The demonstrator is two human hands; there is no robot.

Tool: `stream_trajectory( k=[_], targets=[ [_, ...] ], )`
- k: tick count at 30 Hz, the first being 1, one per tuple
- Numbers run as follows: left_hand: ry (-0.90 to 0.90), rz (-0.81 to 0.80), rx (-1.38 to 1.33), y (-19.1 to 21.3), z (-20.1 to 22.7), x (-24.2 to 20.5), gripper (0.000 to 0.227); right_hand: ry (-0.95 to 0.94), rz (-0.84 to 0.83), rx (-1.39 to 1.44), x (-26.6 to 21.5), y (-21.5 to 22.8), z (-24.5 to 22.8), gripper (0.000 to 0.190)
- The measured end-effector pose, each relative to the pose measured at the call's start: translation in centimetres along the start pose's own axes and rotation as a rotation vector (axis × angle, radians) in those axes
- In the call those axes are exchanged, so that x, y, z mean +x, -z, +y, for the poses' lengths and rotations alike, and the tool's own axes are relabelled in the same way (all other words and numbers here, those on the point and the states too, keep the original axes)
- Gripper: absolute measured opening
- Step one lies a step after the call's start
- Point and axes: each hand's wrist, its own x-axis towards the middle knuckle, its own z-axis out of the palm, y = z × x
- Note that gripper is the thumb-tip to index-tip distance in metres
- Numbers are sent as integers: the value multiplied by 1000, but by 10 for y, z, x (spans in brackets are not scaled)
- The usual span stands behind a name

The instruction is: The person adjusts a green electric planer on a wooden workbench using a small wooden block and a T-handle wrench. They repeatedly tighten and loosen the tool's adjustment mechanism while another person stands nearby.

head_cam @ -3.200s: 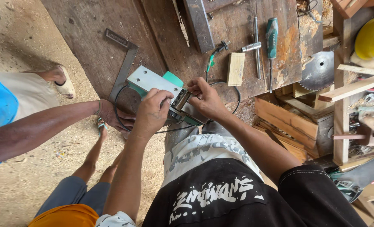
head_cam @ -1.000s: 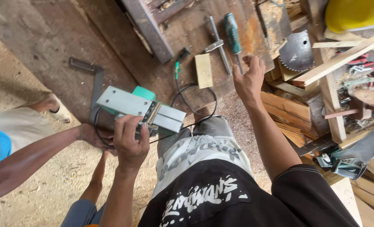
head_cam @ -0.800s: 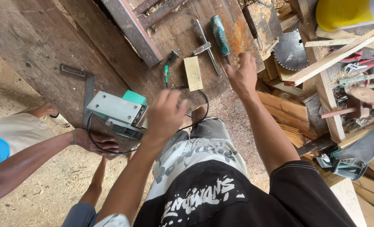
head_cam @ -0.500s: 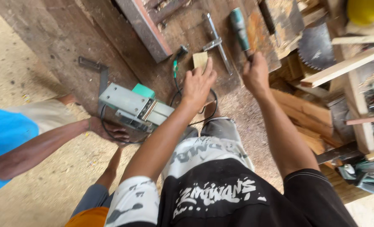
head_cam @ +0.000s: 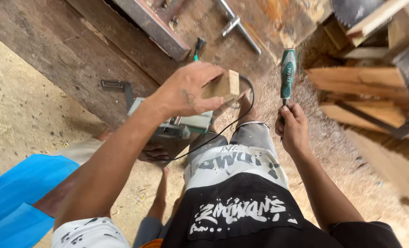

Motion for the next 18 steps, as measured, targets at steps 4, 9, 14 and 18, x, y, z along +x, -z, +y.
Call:
stream_trajectory(
  k=[4, 9, 14, 18],
  targets=[
    [10, -111, -51, 5, 0, -31, 58, -11, 58, 55, -49, -23, 45, 9],
    [55, -236, -93, -19, -13, -38, 64, -13, 59, 88, -107, -66, 77, 7],
    [60, -295, -107, -36, -27, -34, 63, 45, -54, 290, -138, -87, 83, 8],
    [104, -349, -46, -42, -38, -29, 61, 100, -55, 328, -146, -93, 81, 10]
  ],
)
